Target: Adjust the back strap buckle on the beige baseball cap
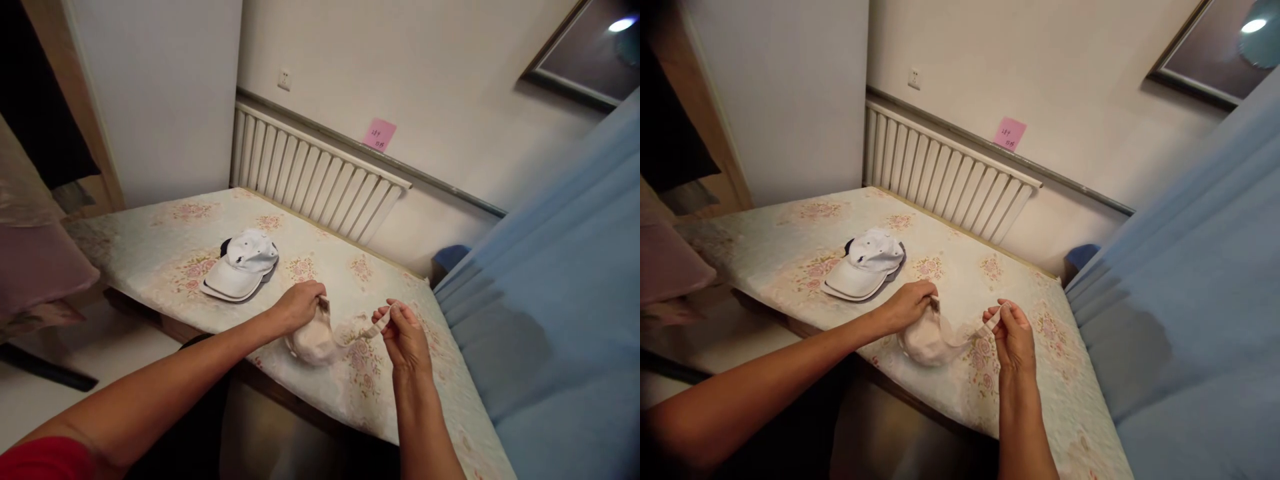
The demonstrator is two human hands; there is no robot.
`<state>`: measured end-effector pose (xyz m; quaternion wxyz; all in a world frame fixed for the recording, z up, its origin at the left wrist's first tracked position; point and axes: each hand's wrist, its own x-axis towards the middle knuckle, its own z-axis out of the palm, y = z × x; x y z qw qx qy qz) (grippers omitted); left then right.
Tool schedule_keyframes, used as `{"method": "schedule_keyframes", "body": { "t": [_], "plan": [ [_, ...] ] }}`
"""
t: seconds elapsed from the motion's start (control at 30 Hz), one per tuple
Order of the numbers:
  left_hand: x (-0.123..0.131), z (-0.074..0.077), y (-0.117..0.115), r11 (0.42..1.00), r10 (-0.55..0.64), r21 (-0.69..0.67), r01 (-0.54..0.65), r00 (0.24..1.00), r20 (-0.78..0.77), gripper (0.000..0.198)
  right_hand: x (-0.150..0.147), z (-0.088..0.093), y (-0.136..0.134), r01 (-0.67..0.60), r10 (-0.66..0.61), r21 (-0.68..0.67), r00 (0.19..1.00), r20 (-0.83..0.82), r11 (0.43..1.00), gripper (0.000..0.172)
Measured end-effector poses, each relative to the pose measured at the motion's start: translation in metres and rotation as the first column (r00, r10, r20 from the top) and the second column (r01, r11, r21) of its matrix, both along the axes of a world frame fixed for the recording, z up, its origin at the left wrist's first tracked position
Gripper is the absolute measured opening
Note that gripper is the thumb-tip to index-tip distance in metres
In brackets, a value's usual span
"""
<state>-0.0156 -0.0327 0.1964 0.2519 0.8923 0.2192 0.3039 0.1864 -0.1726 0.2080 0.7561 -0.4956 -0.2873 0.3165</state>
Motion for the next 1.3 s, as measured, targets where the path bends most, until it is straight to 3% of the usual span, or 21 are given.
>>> {"method": "schedule_keyframes", "body": {
  "t": [0.17, 0.3, 0.4, 0.47, 0.63, 0.87, 1.13, 1.3],
  "plan": [
    [-0.003, -0.016, -0.018, 0.966, -0.165, -0.222, 0.130, 0.975, -0.147, 0.022, -0.019, -0.023, 0.003, -0.115, 0.109, -0.090, 0.992, -0.066, 0.989, 0.029],
    [-0.007, -0.028, -0.028, 0.834, -0.332, -0.513, 0.205, 0.928, -0.168, 0.029, -0.036, -0.035, 0.004, -0.216, 0.216, -0.156, 0.976, -0.014, 0.964, 0.026],
    [-0.009, -0.040, -0.029, 0.797, -0.405, -0.535, 0.281, 0.905, -0.128, 0.031, -0.045, -0.044, 0.002, -0.253, 0.274, -0.225, 0.960, 0.064, 0.941, 0.024],
    [-0.010, -0.049, -0.027, 0.779, -0.418, -0.542, 0.314, 0.905, -0.076, 0.028, -0.049, -0.050, -0.002, -0.253, 0.298, -0.293, 0.947, 0.119, 0.922, 0.023],
    [-0.009, -0.065, -0.025, 0.655, -0.414, -0.675, 0.342, 0.908, 0.058, 0.018, -0.060, -0.057, -0.014, -0.227, 0.356, -0.433, 0.902, 0.244, 0.872, 0.019],
    [-0.008, -0.065, -0.032, 0.460, -0.384, -0.826, 0.325, 0.912, 0.145, 0.021, -0.074, -0.055, -0.029, -0.113, 0.311, -0.463, 0.872, 0.378, 0.879, 0.012],
    [-0.006, -0.072, -0.032, 0.420, -0.373, -0.842, 0.339, 0.910, 0.180, 0.021, -0.078, -0.060, -0.035, 0.026, 0.249, -0.467, 0.818, 0.518, 0.884, 0.009],
    [-0.007, -0.074, -0.031, 0.419, -0.384, -0.836, 0.354, 0.904, 0.190, 0.021, -0.078, -0.062, -0.035, 0.039, 0.248, -0.459, 0.799, 0.548, 0.888, 0.009]
  ]
}}
